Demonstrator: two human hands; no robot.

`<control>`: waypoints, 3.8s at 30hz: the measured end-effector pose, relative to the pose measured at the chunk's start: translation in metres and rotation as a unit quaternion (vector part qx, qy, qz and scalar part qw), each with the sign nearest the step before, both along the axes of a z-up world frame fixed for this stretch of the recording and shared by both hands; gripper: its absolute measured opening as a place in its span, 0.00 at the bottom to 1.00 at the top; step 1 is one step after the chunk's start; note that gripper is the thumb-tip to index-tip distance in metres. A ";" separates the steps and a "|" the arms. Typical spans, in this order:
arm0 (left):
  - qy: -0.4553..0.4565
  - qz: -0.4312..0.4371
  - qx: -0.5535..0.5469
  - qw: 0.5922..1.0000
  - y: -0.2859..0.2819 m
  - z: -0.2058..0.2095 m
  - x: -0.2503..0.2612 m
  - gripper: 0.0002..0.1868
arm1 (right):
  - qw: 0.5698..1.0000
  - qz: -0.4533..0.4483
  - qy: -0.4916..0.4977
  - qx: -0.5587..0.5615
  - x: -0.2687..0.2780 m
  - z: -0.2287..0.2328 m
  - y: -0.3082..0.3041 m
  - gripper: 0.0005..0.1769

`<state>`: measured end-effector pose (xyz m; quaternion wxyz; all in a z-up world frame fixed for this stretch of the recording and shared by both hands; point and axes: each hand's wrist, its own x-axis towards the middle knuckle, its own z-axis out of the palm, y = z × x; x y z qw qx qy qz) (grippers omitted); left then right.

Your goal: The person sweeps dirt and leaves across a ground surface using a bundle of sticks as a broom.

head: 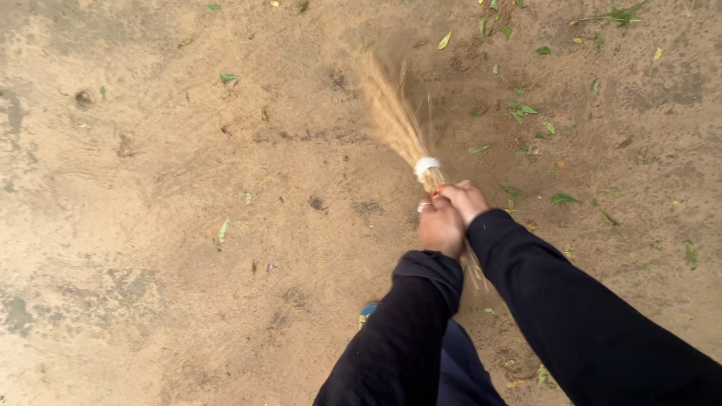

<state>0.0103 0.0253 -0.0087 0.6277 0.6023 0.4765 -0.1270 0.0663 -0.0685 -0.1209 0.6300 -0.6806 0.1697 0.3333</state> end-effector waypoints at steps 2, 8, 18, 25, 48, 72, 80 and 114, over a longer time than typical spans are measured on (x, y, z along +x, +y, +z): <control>-0.022 0.004 -0.008 1.000 -0.013 -0.027 0.005 0.24 | 0.998 0.015 0.032 -0.060 0.010 -0.013 -0.013 0.16; -0.068 -0.206 -0.022 0.976 -0.075 -0.060 0.034 0.16 | 0.960 -0.107 0.143 -0.218 0.036 0.027 -0.090 0.16; 0.034 -0.009 -0.231 0.972 -0.026 0.044 0.026 0.27 | 0.991 -0.009 0.102 -0.086 0.032 0.107 -0.029 0.18; 0.080 -0.024 -0.162 0.983 -0.030 -0.006 0.067 0.31 | 0.993 -0.017 0.109 -0.052 0.058 0.012 -0.030 0.21; 0.018 0.015 -0.204 0.979 -0.046 0.002 0.072 0.26 | 0.997 0.018 0.064 -0.027 0.076 -0.005 -0.052 0.20; 0.148 -0.129 -0.125 0.973 -0.018 0.005 0.166 0.31 | 0.974 -0.136 0.174 0.047 0.138 -0.014 -0.045 0.19; 0.055 -0.297 -0.274 0.913 0.015 0.023 0.181 0.28 | 0.936 -0.151 -0.004 -0.319 0.135 0.080 -0.015 0.25; 0.111 -0.049 -0.257 0.959 0.021 -0.013 0.244 0.34 | 0.961 0.105 -0.008 -0.256 0.234 -0.036 0.001 0.31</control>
